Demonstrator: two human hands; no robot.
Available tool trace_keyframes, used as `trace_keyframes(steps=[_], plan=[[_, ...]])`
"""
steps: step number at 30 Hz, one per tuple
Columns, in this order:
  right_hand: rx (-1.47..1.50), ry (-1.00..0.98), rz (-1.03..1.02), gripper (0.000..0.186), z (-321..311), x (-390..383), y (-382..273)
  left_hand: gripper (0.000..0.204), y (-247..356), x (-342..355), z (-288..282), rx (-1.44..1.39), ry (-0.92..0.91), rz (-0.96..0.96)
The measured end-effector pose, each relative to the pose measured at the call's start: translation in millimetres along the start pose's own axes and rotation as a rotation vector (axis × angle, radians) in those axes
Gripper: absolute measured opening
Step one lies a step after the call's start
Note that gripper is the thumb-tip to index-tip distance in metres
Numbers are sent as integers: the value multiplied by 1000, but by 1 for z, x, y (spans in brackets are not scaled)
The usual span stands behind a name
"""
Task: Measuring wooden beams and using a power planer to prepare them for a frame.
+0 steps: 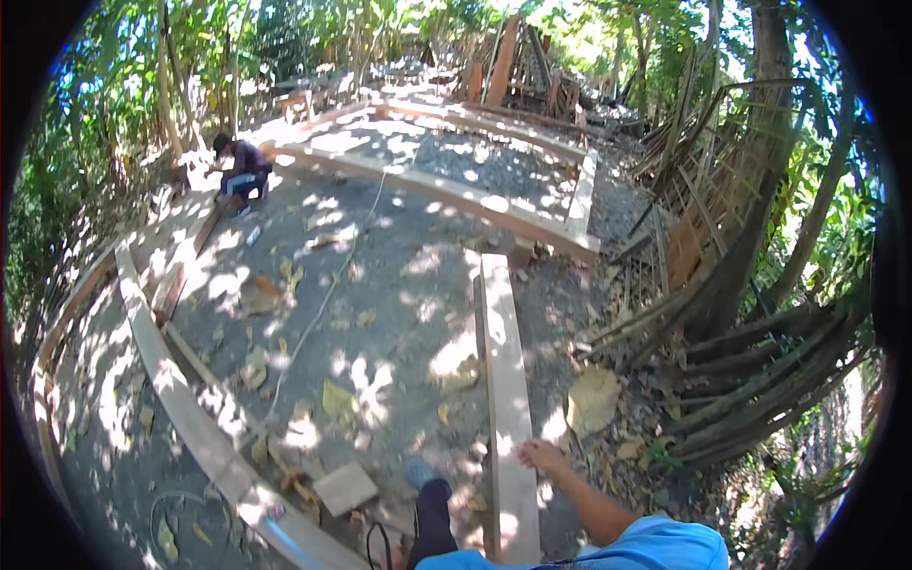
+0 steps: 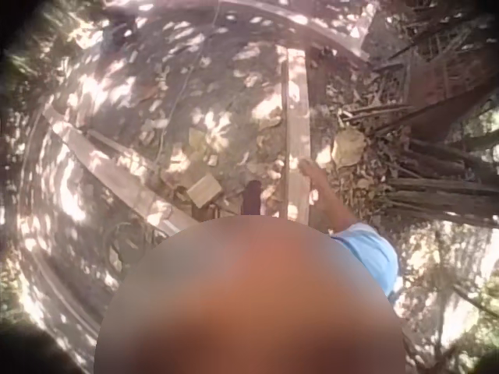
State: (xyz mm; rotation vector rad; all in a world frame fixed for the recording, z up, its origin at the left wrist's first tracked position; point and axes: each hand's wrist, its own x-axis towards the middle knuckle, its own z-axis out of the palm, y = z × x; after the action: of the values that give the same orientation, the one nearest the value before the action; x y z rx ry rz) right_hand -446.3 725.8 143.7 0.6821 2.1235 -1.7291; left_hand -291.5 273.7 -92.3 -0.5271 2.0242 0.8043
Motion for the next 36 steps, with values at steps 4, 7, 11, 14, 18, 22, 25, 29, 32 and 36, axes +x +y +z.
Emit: trace_keyframes(steps=[4, 7, 11, 14, 18, 22, 25, 29, 32, 36], plan=[[-660, 150, -280, 27, -11, 103, 20, 40, 165, 73, -94, 492, -16, 240], [-461, 70, -15, 16, -26, 118, 18, 42, 278, 139, -199, 571, 230, 517], [-210, -48, 56, 15, -61, 139, 55, 50, 507, 163, -360, -575, 77, 566], [-898, -111, -39, 19, -56, 181, 51, 40, 606, 178, -452, -662, 231, 616], [-820, -408, -175, 24, -67, 317, 52, 34, 607, 250, -527, -819, 312, 527], [-779, -283, -44, 30, -57, 536, -117, 36, 557, 343, -519, -796, 371, 129], [-925, 2, -698, 30, -57, 668, -330, 29, 487, 326, -497, -263, 125, 379], [102, -166, -236, 33, -34, 826, -528, 21, 526, 348, -510, -6, 60, 19], [184, -156, 1, 48, -10, 879, -628, 23, 578, 394, -551, 61, 26, 22], [-26, -18, -53, 43, 25, 958, -609, 35, 667, 493, -655, 394, 43, 139]])
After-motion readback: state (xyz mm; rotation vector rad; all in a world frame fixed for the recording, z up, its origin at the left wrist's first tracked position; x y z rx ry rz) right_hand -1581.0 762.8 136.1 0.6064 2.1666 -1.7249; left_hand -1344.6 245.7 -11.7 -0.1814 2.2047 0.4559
